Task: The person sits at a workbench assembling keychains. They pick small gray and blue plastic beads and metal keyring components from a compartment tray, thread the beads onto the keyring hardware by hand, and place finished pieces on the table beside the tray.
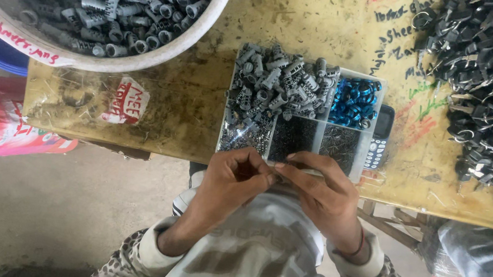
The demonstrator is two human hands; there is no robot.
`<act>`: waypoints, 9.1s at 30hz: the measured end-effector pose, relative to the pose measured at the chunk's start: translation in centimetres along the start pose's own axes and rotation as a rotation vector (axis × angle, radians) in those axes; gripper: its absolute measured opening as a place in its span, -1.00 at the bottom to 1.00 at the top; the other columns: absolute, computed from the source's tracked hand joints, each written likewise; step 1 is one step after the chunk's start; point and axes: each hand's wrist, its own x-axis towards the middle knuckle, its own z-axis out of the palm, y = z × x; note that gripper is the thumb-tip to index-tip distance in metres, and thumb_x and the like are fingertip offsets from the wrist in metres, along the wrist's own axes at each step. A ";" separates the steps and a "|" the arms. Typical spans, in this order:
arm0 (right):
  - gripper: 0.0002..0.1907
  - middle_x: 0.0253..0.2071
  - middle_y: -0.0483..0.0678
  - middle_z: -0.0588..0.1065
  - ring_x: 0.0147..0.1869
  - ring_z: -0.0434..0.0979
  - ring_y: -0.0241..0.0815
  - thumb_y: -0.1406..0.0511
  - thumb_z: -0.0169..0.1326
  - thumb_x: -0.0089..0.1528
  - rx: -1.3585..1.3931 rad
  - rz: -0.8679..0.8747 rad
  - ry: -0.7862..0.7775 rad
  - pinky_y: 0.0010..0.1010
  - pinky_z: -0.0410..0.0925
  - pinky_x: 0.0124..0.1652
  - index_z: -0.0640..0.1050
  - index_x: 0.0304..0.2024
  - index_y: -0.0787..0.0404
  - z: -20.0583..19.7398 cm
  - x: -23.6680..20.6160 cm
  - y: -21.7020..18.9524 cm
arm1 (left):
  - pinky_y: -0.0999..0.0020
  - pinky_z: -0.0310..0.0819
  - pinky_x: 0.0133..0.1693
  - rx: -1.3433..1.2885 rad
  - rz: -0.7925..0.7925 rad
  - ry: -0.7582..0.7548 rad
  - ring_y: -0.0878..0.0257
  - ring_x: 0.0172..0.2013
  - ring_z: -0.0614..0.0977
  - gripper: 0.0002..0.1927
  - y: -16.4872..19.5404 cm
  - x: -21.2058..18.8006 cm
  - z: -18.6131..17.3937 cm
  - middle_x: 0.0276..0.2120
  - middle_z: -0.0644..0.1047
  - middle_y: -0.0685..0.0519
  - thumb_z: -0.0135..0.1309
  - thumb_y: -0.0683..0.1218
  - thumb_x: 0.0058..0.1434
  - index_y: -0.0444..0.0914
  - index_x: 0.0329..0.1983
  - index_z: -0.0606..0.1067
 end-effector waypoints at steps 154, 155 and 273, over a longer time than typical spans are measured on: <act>-0.54 -0.18 0.10 0.54 -0.32 0.58 0.03 0.56 0.04 0.21 -0.214 0.016 -0.168 -0.24 0.45 -0.33 0.30 0.16 0.39 -4.3 -2.4 -0.2 | 0.16 0.56 -0.07 0.982 0.863 -0.212 0.00 -0.08 0.59 -0.58 0.0 1.1 2.3 -0.13 0.55 -0.08 0.17 -0.32 0.14 -0.39 0.11 0.47; -0.54 -0.13 0.13 0.55 -0.29 0.59 0.06 0.56 0.04 0.21 -0.234 -0.005 -0.160 -0.23 0.46 -0.31 0.30 0.16 0.40 -4.4 -2.5 -0.3 | 0.17 0.56 -0.07 0.949 0.851 -0.215 0.01 -0.09 0.59 -0.60 -0.2 1.1 2.3 -0.13 0.55 -0.07 0.18 -0.31 0.17 -0.37 0.10 0.47; -0.81 -0.18 -0.10 0.50 -0.36 0.41 -0.44 0.29 -0.03 0.43 0.982 0.697 -0.129 -0.60 0.31 -0.41 0.49 -0.11 0.33 1.1 -0.6 1.7 | 0.49 0.65 -0.30 0.066 0.343 0.041 0.33 -0.31 0.69 -0.87 -1.9 1.5 0.6 -0.31 0.66 0.01 0.18 -0.34 0.29 -0.36 -0.11 0.60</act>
